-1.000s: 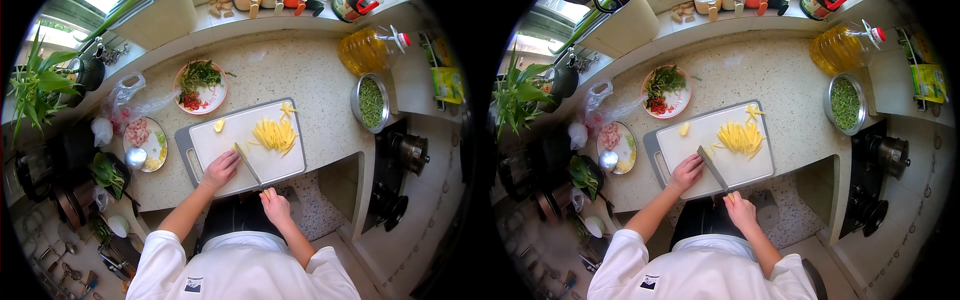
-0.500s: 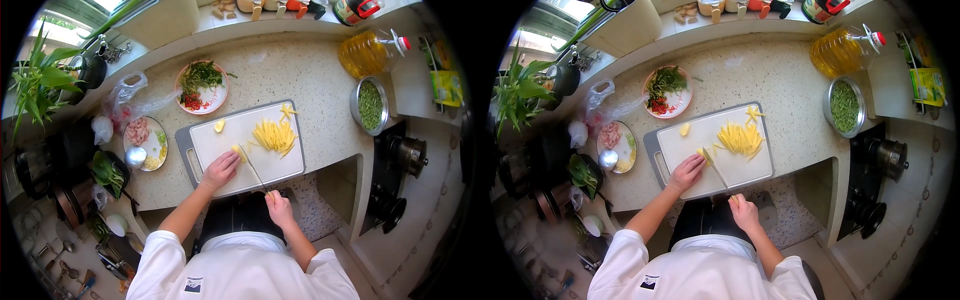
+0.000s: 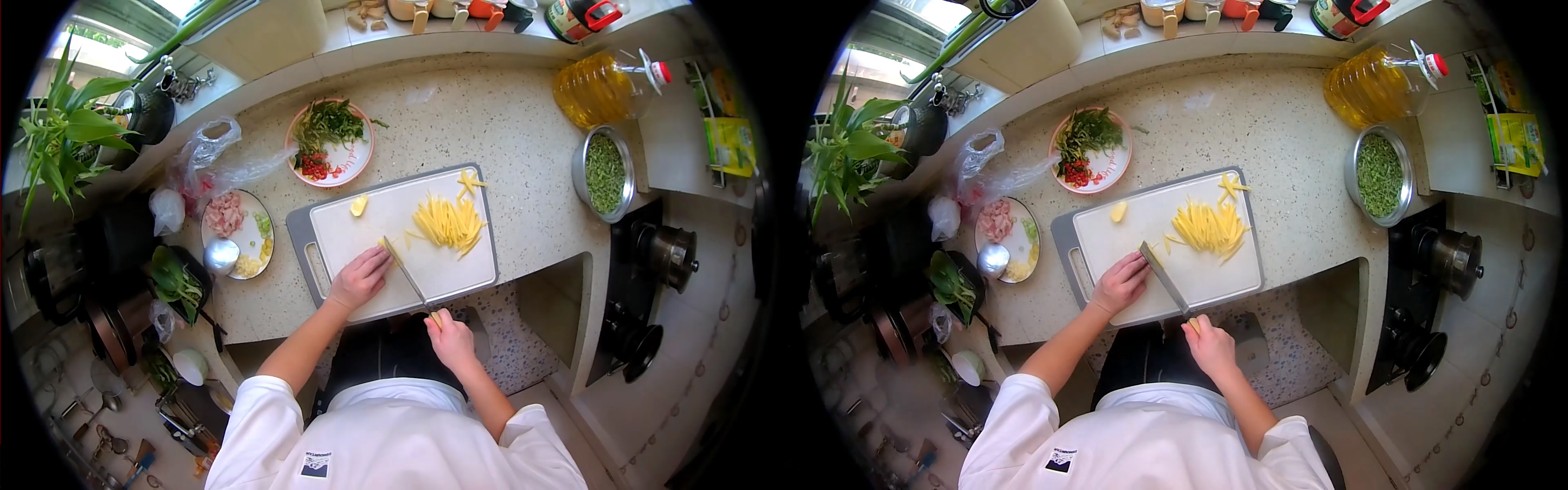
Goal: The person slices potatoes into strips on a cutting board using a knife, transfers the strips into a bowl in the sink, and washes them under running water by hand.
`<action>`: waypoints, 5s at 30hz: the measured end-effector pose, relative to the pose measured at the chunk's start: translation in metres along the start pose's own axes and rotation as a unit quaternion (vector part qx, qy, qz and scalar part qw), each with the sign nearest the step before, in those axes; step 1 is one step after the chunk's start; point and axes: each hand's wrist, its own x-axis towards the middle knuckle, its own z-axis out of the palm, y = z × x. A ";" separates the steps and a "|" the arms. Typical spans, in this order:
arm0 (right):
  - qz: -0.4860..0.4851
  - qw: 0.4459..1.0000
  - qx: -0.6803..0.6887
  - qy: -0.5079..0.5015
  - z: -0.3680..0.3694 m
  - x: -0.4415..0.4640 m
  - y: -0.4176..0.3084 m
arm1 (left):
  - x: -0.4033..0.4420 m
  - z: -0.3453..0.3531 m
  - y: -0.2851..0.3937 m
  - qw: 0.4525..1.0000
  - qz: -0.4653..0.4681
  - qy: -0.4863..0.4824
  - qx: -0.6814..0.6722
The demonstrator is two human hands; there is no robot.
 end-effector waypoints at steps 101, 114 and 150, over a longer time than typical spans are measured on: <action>-0.009 1.000 -0.006 0.014 0.010 -0.006 0.002 | -0.007 0.004 -0.001 1.000 -0.016 0.009 -0.020; 0.016 0.998 0.064 0.011 0.014 0.006 -0.001 | -0.006 0.005 -0.001 1.000 -0.022 0.016 -0.008; 0.056 0.972 0.227 -0.014 0.028 0.004 0.012 | -0.005 0.002 0.000 0.999 -0.013 0.033 -0.026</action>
